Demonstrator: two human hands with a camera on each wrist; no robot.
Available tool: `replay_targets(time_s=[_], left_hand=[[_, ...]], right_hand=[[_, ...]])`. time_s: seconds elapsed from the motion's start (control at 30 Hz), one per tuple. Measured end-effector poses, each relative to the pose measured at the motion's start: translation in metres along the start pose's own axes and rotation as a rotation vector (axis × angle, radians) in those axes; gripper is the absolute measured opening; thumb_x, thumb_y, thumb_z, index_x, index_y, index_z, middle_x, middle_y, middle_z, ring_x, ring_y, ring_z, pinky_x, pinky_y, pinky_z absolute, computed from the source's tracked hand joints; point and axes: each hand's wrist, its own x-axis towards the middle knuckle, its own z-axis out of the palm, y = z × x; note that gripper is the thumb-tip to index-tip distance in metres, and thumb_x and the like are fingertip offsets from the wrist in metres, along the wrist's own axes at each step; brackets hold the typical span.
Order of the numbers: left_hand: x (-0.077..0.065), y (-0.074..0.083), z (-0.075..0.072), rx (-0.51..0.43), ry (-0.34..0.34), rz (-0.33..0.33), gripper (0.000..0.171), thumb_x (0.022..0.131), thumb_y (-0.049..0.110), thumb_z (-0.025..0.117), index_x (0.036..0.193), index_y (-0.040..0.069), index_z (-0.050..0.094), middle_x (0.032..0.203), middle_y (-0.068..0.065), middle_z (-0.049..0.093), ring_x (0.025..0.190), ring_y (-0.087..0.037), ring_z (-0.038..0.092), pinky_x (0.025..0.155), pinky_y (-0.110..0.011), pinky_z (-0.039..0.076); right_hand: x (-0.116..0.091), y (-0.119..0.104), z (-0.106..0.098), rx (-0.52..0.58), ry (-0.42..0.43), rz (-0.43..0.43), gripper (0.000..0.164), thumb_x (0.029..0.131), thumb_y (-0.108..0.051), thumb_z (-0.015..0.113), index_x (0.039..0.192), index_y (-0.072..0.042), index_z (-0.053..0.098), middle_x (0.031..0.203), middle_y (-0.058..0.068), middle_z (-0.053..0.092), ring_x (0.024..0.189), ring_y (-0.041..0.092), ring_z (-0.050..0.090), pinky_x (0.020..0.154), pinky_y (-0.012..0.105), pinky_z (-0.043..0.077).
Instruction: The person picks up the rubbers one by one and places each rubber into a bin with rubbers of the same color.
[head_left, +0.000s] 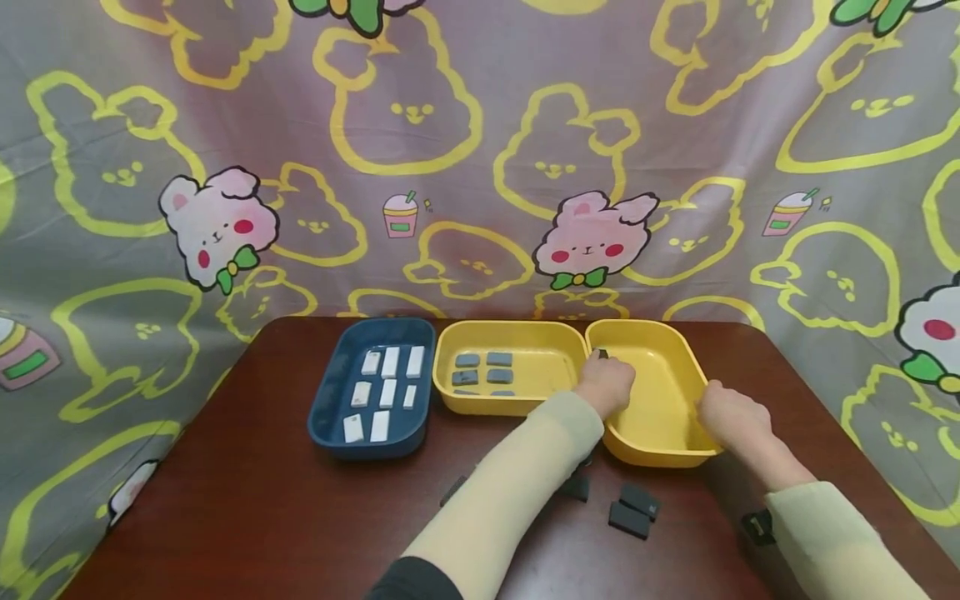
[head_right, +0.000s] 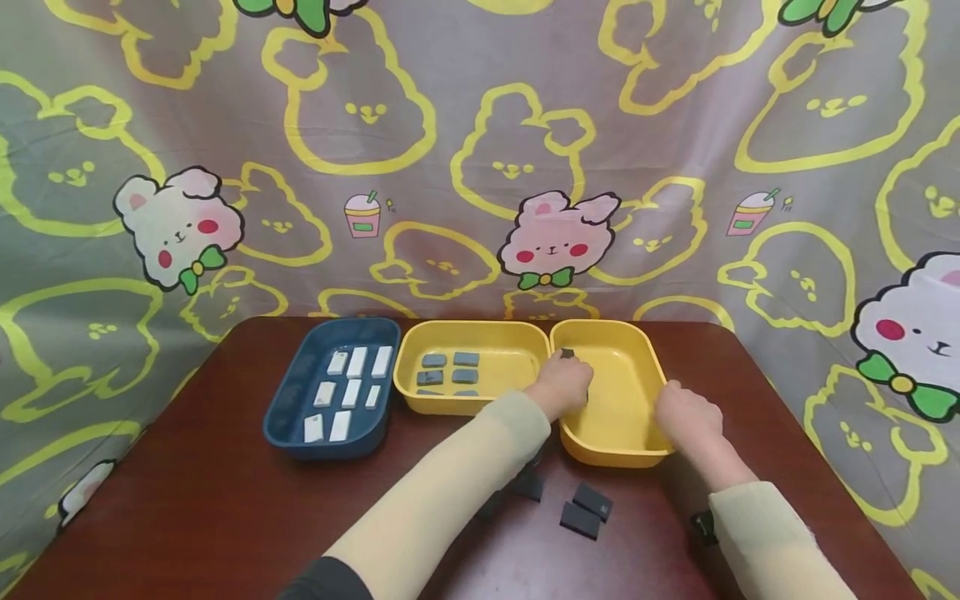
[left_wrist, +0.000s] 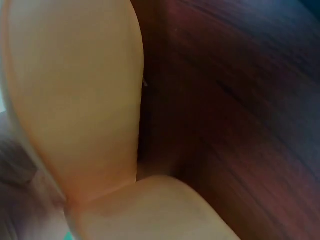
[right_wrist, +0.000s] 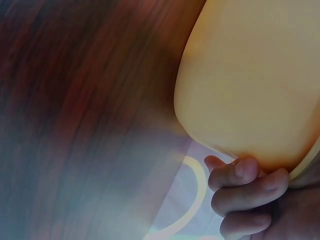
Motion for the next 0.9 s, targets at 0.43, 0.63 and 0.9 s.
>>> replay_targets(time_s=[0.43, 0.63, 0.9], left_hand=[[0.0002, 0.0058, 0.0099, 0.126, -0.057, -0.054, 0.028, 0.098, 0.035, 0.050, 0.122, 0.032, 0.064, 0.122, 0.011, 0.062, 0.118, -0.010, 0.051, 0.113, -0.036, 0.012], [0.0030, 0.0042, 0.0089, 0.126, -0.063, -0.037, 0.024, 0.095, 0.035, 0.054, 0.116, 0.033, 0.067, 0.121, 0.012, 0.063, 0.119, -0.012, 0.050, 0.113, -0.036, 0.010], [0.0017, 0.0056, 0.0080, 0.102, -0.051, -0.024, 0.024, 0.095, 0.034, 0.055, 0.115, 0.032, 0.067, 0.121, 0.010, 0.063, 0.120, -0.013, 0.051, 0.114, -0.037, 0.011]], right_hand=[[-0.0005, -0.0023, 0.0047, -0.012, 0.035, 0.000, 0.032, 0.097, -0.013, 0.044, 0.101, 0.019, 0.042, 0.069, 0.017, 0.051, 0.062, 0.033, 0.052, 0.057, 0.049, 0.045], [0.0011, -0.0027, 0.0010, -0.011, 0.036, 0.000, 0.033, 0.096, -0.014, 0.045, 0.102, 0.019, 0.042, 0.069, 0.018, 0.051, 0.062, 0.034, 0.053, 0.057, 0.050, 0.045], [0.0000, 0.0010, 0.0005, -0.005, 0.015, -0.012, 0.033, 0.097, -0.014, 0.042, 0.102, 0.019, 0.041, 0.069, 0.016, 0.050, 0.061, 0.033, 0.051, 0.056, 0.048, 0.045]])
